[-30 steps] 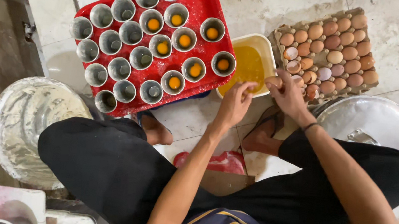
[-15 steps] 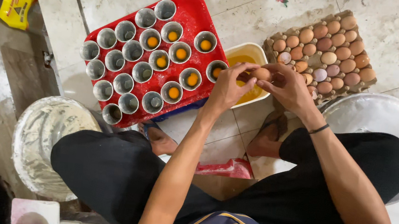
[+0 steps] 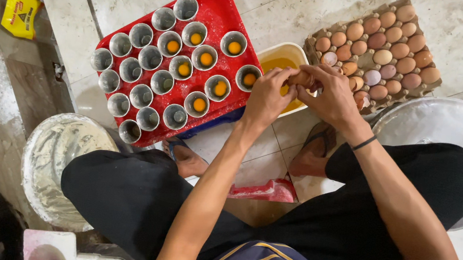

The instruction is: The person sits on the floor and cracks eggs one by one, separating the yolks into individual cups arranged on a red tray while discarding the whites into a separate container. The person handles eggs from a large carton and places the yolks into the cups systematically.

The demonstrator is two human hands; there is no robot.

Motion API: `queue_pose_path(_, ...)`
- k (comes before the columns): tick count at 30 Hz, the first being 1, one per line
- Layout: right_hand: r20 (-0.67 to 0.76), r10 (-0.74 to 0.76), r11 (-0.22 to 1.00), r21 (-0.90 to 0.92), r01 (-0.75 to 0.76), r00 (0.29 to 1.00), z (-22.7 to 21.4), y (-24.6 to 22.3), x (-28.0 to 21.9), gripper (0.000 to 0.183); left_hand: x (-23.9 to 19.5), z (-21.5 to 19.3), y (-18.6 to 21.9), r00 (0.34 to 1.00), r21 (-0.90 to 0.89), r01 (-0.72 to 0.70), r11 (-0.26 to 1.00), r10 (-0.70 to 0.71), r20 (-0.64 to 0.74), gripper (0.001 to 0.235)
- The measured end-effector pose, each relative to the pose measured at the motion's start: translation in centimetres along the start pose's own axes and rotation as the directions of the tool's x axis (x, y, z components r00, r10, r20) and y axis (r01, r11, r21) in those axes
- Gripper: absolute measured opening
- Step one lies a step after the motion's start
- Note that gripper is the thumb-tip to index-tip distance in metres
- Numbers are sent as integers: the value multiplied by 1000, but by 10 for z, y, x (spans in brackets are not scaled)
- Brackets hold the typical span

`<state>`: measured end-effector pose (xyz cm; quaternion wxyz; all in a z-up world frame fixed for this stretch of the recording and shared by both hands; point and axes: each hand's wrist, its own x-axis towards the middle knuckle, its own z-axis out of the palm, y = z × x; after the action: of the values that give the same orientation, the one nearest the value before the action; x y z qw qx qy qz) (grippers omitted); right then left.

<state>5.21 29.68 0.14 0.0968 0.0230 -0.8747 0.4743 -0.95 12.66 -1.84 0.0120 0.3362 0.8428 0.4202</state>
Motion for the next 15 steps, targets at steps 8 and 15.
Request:
queue_pose_path(8,-30,58,996,-64,-60,998,8,19,-4,46,2,6,3,995,-42,61,997,-64,-76,27)
queue_pose_path(15,-8,96,995,-7,-96,995,5,5,-3,45,9,-5,-13,973,74,192,979,-180,-143,22)
